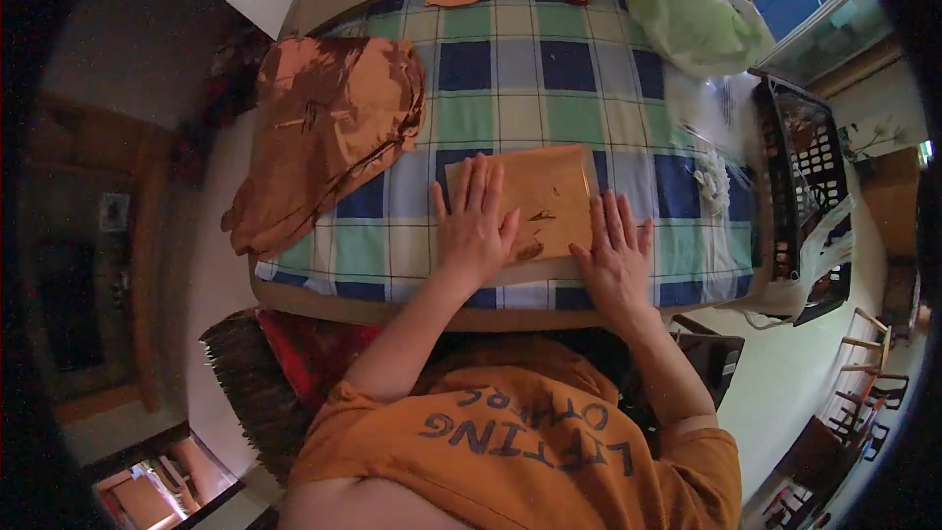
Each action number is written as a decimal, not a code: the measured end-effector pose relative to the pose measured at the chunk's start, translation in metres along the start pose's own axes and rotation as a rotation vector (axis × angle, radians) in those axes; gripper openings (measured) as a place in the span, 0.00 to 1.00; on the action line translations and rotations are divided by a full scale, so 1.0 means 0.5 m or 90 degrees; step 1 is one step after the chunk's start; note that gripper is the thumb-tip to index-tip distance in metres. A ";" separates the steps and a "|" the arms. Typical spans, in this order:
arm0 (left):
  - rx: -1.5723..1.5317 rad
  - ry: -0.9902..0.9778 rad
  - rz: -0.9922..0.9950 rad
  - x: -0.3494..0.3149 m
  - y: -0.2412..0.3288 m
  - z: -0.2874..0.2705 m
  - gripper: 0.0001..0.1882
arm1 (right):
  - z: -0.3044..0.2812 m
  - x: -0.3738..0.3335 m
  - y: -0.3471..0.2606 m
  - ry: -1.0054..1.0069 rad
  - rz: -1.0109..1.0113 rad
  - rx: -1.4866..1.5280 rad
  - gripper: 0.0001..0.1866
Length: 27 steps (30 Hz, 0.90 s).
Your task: Wrapping a square cardboard piece with metallic paper by folding it.
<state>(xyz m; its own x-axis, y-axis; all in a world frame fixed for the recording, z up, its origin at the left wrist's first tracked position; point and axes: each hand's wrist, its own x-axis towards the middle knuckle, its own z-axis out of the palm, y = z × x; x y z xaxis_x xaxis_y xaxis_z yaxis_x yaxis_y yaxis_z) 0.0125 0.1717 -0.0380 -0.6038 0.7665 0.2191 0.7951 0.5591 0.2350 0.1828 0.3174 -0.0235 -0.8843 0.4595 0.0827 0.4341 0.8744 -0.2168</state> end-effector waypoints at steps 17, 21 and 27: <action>-0.014 0.019 -0.006 0.003 0.005 0.004 0.35 | 0.008 0.083 0.023 0.038 0.005 -0.022 0.34; -0.027 0.007 -0.012 -0.002 0.001 -0.004 0.35 | -0.013 0.102 0.029 0.067 0.006 -0.011 0.32; -0.025 0.009 -0.011 0.003 0.001 -0.002 0.35 | 0.012 0.119 0.010 0.061 -0.017 0.011 0.31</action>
<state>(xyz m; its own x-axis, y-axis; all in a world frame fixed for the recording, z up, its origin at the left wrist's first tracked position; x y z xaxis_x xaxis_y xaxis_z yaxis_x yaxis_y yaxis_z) 0.0121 0.1729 -0.0364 -0.6181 0.7525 0.2275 0.7820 0.5589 0.2759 0.1311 0.3482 -0.0256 -0.8747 0.4495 0.1813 0.4066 0.8841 -0.2304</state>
